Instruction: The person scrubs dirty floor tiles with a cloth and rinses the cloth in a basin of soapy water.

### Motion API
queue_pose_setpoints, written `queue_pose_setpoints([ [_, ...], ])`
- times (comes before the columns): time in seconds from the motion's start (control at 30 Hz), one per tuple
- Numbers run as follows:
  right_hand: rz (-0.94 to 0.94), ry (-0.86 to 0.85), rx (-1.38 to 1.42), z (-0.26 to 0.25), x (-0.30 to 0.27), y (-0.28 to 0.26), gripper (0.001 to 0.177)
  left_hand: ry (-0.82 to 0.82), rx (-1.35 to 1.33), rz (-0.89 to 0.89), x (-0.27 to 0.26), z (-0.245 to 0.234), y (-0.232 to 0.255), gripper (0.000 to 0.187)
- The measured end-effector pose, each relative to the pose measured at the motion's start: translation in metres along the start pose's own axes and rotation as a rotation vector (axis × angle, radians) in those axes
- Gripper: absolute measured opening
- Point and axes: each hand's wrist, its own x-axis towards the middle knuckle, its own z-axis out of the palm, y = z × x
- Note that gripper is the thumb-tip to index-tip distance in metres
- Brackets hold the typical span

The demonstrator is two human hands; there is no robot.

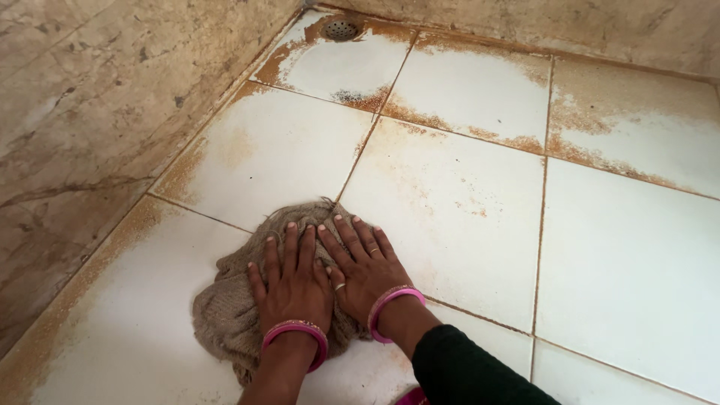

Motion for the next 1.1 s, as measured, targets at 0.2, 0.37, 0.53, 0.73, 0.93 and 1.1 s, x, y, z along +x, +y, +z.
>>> queue_pose_setpoints([
  [0.2,0.017,0.052,0.005,0.0,0.021,0.009,0.063,0.009,-0.01,0.044,0.03,0.002,0.0,0.066],
  [0.37,0.048,0.089,0.006,-0.006,0.066,0.025,0.061,-0.002,-0.02,0.079,0.082,-0.001,0.004,0.064],
  [0.53,0.075,0.071,-0.021,-0.015,0.108,0.038,0.062,0.019,-0.036,0.097,0.126,-0.002,0.006,0.065],
  [0.73,0.095,0.095,-0.021,-0.018,0.138,0.044,0.062,0.01,-0.043,0.083,0.16,-0.006,0.009,0.061],
  [0.93,0.106,0.055,-0.034,-0.016,0.117,0.04,0.063,0.009,-0.05,0.043,0.127,-0.007,0.011,0.059],
  [1.1,0.065,0.078,-0.058,-0.01,0.077,0.036,0.063,0.016,-0.055,0.015,0.084,-0.005,0.017,0.061],
])
